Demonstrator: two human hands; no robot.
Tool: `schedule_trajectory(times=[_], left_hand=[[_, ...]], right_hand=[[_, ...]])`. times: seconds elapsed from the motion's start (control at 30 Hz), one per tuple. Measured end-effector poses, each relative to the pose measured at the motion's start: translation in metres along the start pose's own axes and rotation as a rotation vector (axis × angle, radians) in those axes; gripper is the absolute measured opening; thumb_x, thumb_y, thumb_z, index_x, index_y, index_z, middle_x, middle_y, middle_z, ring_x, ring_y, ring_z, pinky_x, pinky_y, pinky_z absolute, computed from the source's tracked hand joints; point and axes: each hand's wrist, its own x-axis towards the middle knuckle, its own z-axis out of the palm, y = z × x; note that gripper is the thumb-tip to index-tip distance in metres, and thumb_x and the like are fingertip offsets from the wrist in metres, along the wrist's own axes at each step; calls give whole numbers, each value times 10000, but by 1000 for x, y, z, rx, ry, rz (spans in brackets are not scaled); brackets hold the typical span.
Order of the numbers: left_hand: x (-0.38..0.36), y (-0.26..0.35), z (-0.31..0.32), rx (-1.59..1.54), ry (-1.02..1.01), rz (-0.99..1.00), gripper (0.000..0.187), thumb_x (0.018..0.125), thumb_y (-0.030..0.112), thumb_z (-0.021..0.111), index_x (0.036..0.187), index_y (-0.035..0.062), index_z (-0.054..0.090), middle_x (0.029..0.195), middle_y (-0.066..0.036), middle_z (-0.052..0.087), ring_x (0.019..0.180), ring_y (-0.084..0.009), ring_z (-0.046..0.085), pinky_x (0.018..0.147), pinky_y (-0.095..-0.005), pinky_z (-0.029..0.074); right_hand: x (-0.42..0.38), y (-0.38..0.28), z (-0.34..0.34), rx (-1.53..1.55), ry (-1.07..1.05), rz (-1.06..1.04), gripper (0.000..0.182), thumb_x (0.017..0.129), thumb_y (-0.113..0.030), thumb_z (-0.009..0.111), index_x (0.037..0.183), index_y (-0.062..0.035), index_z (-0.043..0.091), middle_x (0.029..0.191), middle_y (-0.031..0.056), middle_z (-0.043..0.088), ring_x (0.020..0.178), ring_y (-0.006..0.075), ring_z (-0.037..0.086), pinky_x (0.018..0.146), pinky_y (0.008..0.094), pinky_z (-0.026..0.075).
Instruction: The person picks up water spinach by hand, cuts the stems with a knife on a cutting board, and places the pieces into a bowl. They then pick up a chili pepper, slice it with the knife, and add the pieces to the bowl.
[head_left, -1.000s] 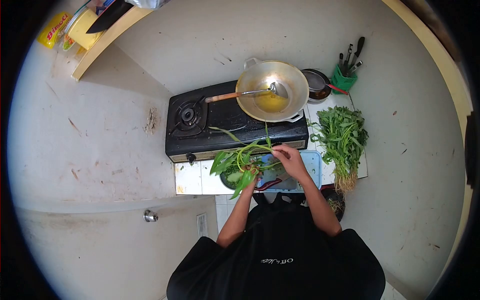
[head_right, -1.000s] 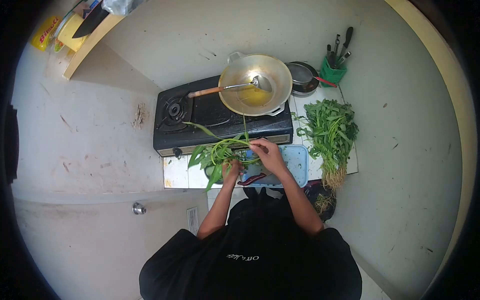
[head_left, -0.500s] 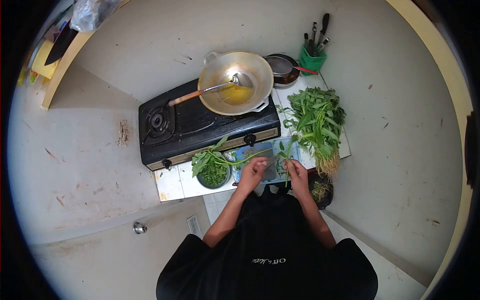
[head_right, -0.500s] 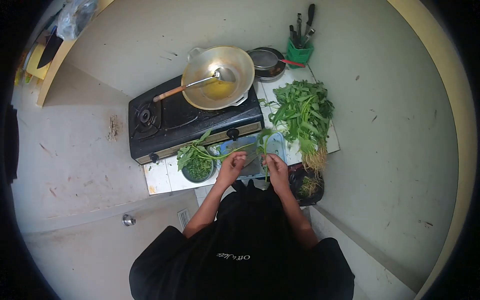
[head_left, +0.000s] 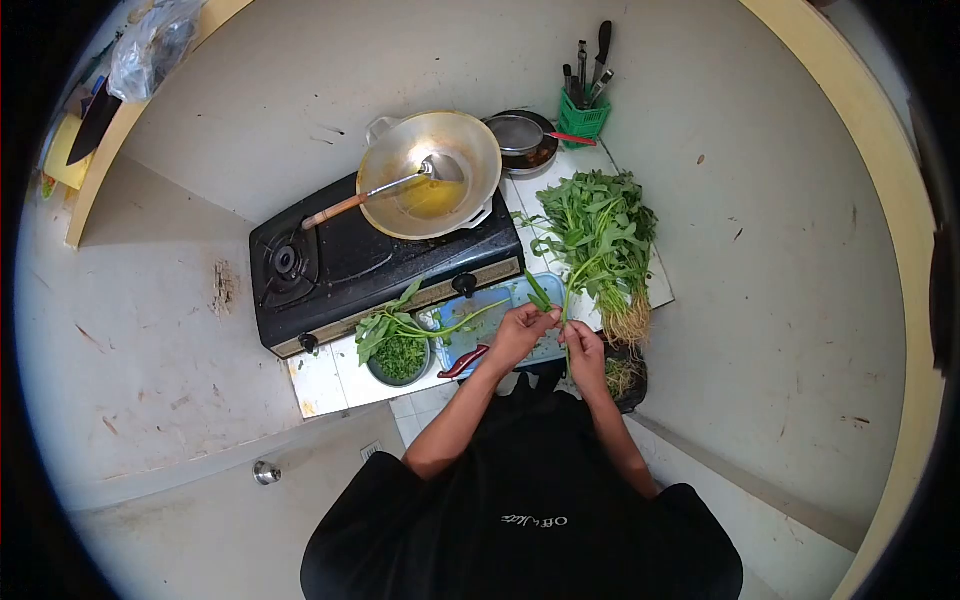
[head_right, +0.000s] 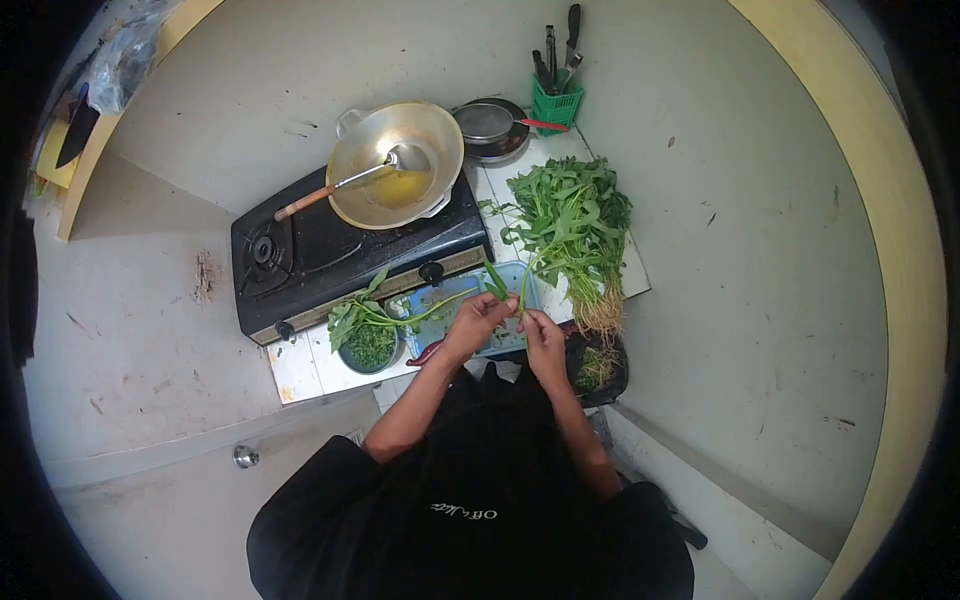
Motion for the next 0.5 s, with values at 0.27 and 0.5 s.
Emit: schedule_trajectory(times=[0.27,0.5], left_hand=[[9,-14,3,71,87,74,211,925,182,676,905,-28,678,761,-39,682,690,-79,598,653,-250,479],[46,-47,-25,129,468,64,217,919,173,663,847,-30,681,743,-47,677,630,-92,593,564,-256,480]], right_hand=[[1,8,-2,-65,-20,33,250,1023,-207,511,1034,13,630,810,-2,571,782,80,507,743,238,406],[6,27,-21,11,-45,89,239,1020,-203,516,1036,3,635,806,-11,561,796,76,505,761,238,409]])
